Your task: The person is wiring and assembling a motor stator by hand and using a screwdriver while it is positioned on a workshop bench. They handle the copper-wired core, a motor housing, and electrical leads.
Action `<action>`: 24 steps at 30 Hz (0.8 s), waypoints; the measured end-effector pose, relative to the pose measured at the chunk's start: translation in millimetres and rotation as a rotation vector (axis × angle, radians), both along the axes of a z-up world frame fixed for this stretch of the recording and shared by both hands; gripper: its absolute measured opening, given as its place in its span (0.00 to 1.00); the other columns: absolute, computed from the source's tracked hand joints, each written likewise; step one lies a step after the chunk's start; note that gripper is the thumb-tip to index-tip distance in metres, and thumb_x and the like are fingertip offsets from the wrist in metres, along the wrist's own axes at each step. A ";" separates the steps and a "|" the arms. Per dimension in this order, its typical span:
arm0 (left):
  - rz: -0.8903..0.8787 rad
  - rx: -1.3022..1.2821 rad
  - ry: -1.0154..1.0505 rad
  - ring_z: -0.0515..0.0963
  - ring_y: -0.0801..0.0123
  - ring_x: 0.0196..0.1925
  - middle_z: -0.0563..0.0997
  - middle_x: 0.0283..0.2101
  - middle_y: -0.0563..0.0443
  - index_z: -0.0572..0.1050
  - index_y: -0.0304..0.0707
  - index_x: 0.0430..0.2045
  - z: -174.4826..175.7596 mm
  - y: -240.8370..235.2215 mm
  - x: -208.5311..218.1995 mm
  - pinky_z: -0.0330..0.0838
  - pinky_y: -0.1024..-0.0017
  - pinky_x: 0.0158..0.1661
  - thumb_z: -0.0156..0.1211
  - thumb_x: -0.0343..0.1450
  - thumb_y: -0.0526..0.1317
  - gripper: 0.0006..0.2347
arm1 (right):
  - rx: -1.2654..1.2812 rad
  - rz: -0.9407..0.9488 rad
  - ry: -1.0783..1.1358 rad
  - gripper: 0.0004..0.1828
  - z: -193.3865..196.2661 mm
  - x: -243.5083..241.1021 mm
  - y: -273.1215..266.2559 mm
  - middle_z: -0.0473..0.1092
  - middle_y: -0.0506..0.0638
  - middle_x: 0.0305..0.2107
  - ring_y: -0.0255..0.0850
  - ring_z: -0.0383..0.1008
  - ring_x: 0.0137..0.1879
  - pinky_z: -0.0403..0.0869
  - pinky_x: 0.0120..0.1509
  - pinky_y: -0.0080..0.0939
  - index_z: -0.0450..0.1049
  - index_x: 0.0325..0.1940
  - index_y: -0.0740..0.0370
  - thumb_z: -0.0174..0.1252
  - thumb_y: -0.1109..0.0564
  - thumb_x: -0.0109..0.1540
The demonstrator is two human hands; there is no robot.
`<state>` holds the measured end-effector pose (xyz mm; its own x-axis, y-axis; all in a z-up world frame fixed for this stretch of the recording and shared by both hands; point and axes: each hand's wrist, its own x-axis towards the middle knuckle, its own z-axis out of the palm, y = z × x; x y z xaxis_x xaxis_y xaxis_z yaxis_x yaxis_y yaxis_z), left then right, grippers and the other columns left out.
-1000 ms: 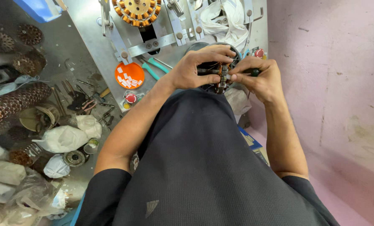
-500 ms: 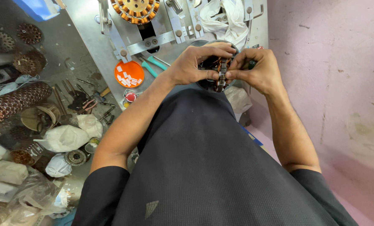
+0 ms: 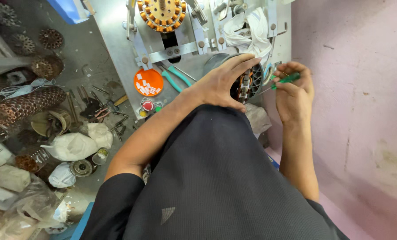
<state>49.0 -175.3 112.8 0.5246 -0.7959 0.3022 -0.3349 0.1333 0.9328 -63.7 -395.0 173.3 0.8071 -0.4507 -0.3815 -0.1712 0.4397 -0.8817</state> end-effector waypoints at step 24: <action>-0.032 -0.074 0.105 0.71 0.57 0.72 0.70 0.70 0.46 0.66 0.43 0.68 -2.0 5.8 10.1 0.65 0.62 0.73 0.74 0.70 0.40 0.30 | -0.477 -0.216 -0.219 0.36 11.3 -51.4 81.9 0.68 0.60 0.51 0.52 0.81 0.54 0.84 0.62 0.52 0.44 0.71 0.55 0.58 0.76 0.73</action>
<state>59.2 -169.4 110.8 0.5316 -0.7902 0.3049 -0.2302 0.2117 0.9498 -115.1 -313.2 184.6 0.7151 -0.6954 0.0711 0.0877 -0.0118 -0.9961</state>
